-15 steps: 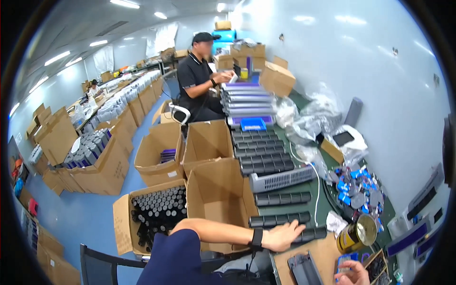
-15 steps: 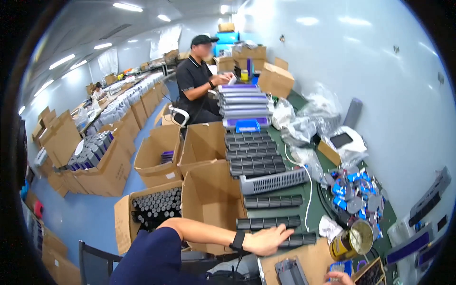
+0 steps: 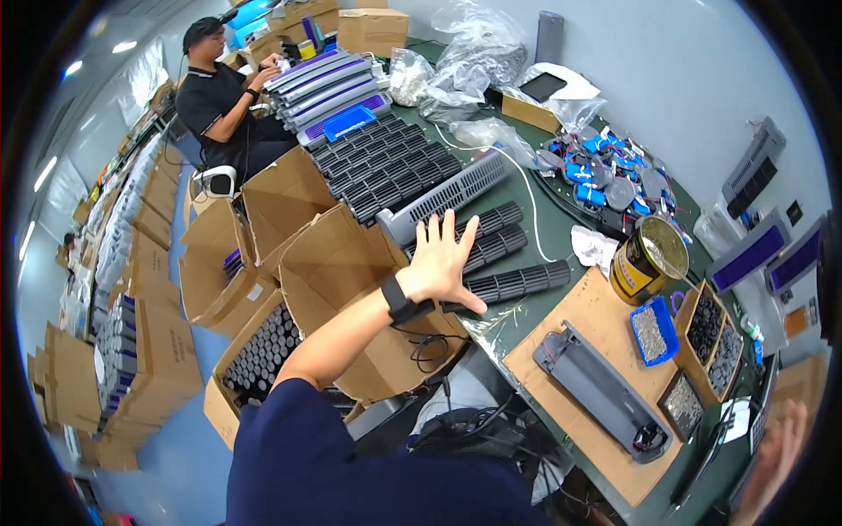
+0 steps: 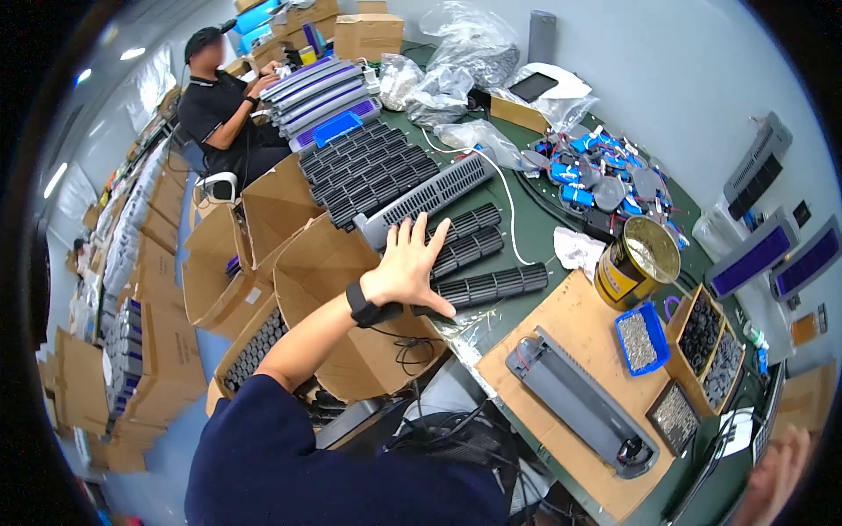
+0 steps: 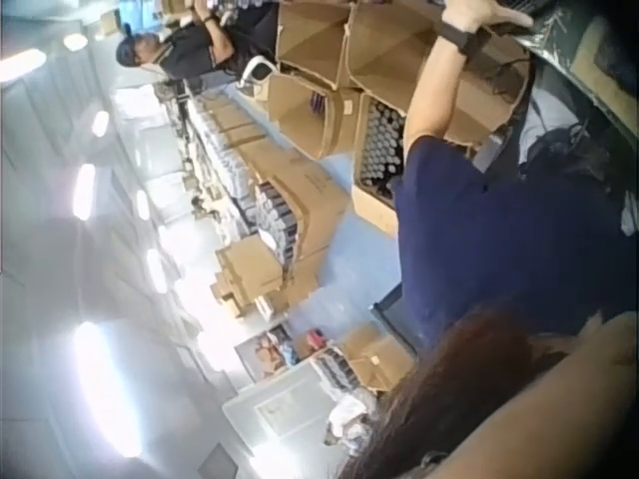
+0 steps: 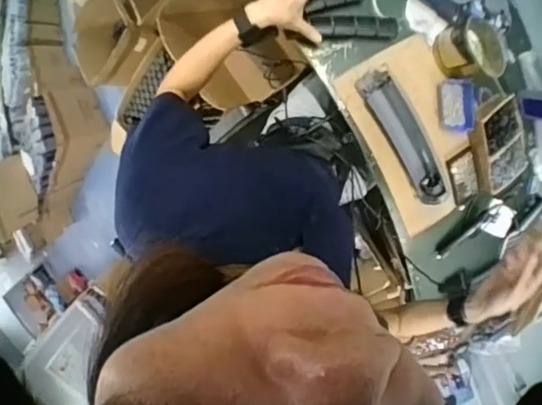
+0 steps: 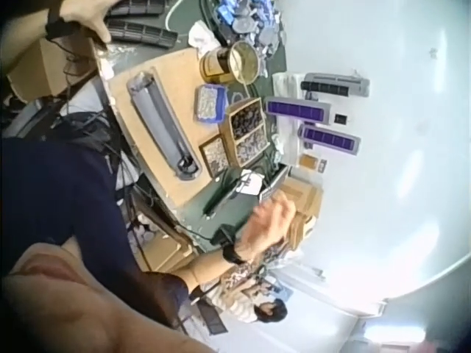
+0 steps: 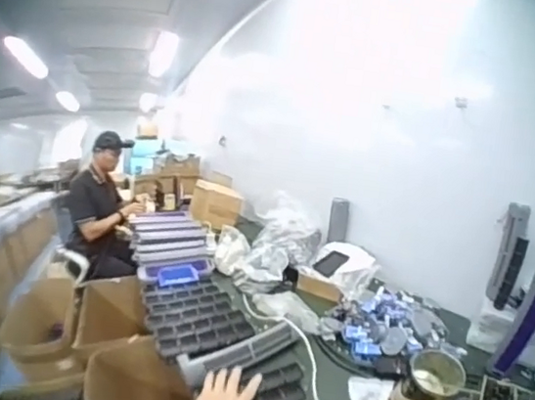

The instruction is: The person uses a power screwdriver to fasten screws into a plastic housing, then fits a fan blade and motor into another housing. They connect a battery pack and use the power screwdriver to secure a side cap onto the assembly.

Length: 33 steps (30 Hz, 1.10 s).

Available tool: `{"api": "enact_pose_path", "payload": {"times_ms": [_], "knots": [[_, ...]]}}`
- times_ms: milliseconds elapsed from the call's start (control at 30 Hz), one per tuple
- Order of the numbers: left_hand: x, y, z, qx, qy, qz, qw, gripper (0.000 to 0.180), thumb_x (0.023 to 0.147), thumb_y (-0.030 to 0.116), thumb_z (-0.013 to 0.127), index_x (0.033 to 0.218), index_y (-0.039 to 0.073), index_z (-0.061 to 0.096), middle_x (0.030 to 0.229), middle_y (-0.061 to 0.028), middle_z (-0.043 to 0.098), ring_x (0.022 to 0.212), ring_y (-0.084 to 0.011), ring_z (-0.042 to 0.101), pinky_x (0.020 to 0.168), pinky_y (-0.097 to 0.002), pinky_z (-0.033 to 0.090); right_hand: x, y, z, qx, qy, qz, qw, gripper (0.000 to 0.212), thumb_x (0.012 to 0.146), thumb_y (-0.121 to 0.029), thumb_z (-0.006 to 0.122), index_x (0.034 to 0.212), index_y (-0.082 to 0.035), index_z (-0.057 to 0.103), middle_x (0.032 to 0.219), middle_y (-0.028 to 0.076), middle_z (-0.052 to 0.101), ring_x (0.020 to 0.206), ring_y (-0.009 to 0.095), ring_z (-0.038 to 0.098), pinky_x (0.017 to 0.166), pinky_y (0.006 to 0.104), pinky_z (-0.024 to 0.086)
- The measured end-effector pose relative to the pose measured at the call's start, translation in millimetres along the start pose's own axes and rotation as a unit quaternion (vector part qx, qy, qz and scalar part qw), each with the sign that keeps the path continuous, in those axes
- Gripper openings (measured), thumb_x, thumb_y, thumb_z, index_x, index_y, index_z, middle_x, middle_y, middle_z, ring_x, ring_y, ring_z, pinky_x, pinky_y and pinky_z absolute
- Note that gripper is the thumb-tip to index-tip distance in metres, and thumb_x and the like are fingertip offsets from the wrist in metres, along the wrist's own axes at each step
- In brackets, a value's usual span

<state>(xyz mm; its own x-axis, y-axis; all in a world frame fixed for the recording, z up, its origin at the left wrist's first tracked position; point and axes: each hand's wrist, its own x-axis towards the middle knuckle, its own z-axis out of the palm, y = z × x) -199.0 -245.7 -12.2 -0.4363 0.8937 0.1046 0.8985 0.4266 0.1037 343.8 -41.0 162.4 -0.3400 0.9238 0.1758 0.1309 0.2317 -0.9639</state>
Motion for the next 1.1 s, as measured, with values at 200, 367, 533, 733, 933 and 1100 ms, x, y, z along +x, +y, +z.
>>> {"api": "enact_pose_path", "payload": {"times_ms": [200,367,533,733,933,1100], "knots": [[11.8,-34.5,0.3,-0.151,-0.169,-0.054,0.973,0.149,0.043,0.072,0.082,0.148,-0.007,0.012,0.122,-0.0338,0.052,0.112,-0.0439,0.055,0.096,-0.0439,0.045,-33.0,61.5,333.5,0.274,-0.363,0.362,0.814,0.067,0.089,-0.008,0.065,0.143,0.003,0.027,0.132,0.019,0.051,0.114,0.026,0.056,0.096,0.0341,0.047],[10.9,-35.3,26.9,-0.502,-0.222,-0.026,0.835,0.085,0.063,0.033,0.088,0.125,-0.012,0.05,0.111,-0.0164,0.066,0.097,-0.0215,0.065,0.087,-0.0312,0.051,-33.5,111.1,443.2,0.348,-0.295,0.444,0.771,0.041,0.093,-0.021,0.063,0.124,0.004,0.052,0.123,0.013,0.058,0.11,0.024,0.058,0.095,0.0428,0.047],[-33.2,-21.6,13.4,-0.663,-0.22,-0.002,0.716,0.077,0.061,0.009,0.088,0.127,-0.005,0.051,0.111,-0.0089,0.065,0.101,-0.0137,0.059,0.091,-0.0291,0.049,-77.6,105.4,437.9,0.317,-0.226,0.302,0.87,0.049,0.091,-0.006,0.063,0.134,-0.005,0.04,0.129,0.009,0.053,0.116,0.022,0.054,0.1,0.0392,0.045],[-34.4,-82.6,-76.1,-0.525,0.018,0.033,0.85,0.079,0.058,0.013,0.089,0.125,-0.004,0.05,0.117,-0.0094,0.061,0.105,-0.0149,0.056,0.094,-0.0319,0.047,-54.3,42.3,500.6,0.322,-0.293,0.119,0.892,0.062,0.091,-0.007,0.064,0.141,-0.003,0.025,0.137,0.011,0.045,0.121,0.02,0.047,0.105,0.0364,0.039],[32.3,-185.8,-113.4,-0.448,0.015,-0.068,0.891,0.075,0.055,0.01,0.09,0.119,-0.004,0.053,0.107,-0.009,0.065,0.096,-0.0156,0.061,0.089,-0.0292,0.049,28.7,28.9,630.2,0.414,-0.332,0.289,0.797,0.026,0.093,-0.017,0.064,0.108,0.002,0.055,0.107,0.01,0.062,0.093,0.021,0.062,0.081,0.0365,0.053],[88.2,-245.3,-84.4,-0.221,-0.056,-0.116,0.967,0.109,0.051,0.032,0.093,0.139,-0.004,0.039,0.133,-0.0228,0.051,0.123,-0.0306,0.05,0.104,-0.0347,0.041,28.4,36.6,648.6,0.299,-0.351,0.239,0.855,0.03,0.091,-0.014,0.066,0.11,0.003,0.05,0.098,0.01,0.06,0.096,0.019,0.059,0.086,0.0374,0.049]]}}
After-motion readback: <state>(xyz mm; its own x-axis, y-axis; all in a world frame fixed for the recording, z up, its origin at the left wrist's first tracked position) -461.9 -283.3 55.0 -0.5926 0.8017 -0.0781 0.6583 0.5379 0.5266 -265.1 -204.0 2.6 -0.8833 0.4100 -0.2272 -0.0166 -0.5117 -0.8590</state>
